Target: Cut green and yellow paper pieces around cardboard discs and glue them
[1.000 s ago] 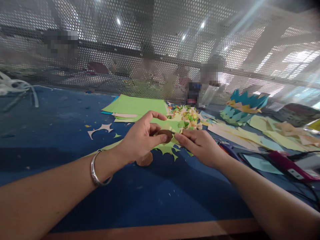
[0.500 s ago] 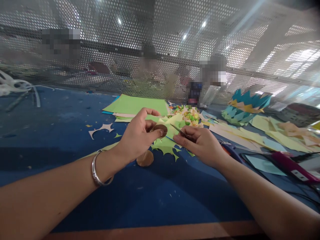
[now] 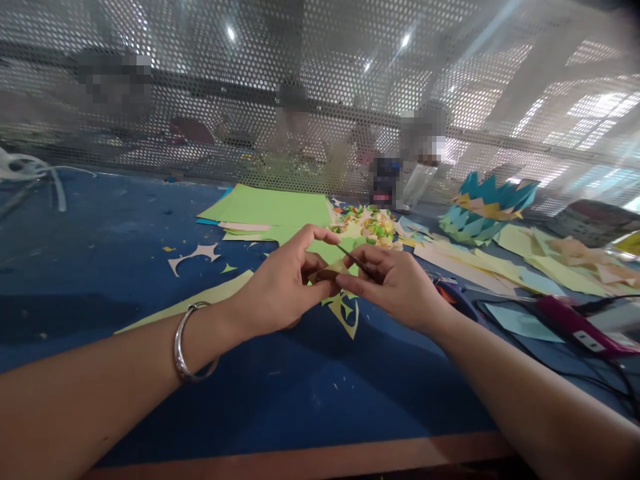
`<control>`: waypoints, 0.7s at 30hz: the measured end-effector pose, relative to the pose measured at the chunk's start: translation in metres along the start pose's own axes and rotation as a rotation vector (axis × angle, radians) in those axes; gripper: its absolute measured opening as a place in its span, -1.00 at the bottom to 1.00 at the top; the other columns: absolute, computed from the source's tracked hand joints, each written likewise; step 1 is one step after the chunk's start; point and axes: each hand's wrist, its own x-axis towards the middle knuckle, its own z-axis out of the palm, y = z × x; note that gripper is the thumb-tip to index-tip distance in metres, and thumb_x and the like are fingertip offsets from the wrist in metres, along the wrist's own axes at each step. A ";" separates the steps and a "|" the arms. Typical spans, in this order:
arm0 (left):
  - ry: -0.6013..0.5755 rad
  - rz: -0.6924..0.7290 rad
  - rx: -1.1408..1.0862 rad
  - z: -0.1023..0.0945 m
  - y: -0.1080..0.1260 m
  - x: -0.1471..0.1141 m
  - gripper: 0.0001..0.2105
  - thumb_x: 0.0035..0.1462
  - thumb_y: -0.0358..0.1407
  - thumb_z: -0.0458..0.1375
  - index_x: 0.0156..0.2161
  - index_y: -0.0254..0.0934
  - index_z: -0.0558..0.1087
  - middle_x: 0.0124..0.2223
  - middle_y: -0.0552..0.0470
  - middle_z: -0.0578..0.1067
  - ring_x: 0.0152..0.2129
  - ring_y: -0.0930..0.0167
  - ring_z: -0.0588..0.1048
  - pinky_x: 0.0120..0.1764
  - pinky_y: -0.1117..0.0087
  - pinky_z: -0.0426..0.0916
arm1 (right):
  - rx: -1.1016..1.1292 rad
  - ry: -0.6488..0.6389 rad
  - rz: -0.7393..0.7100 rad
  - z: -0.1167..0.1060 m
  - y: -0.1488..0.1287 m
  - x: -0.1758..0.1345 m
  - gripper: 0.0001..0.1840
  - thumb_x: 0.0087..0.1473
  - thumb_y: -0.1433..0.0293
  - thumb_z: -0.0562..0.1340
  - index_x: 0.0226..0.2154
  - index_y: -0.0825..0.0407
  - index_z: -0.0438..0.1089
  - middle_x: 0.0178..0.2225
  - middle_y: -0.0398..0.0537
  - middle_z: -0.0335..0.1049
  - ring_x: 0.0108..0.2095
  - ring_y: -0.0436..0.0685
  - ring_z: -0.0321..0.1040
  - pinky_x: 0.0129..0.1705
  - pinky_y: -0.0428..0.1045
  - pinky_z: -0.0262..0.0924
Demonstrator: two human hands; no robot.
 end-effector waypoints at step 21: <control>0.149 -0.172 -0.276 -0.001 0.002 0.007 -0.91 0.11 -0.31 0.25 -0.36 -0.28 0.46 -0.42 0.09 0.42 -0.47 0.48 0.37 -0.41 0.43 0.16 | -0.088 0.082 -0.022 -0.009 0.005 0.003 -0.76 0.15 0.23 0.26 -0.41 0.06 0.39 -0.59 -0.25 0.15 -0.60 -0.08 -0.02 -0.56 -0.09 -0.12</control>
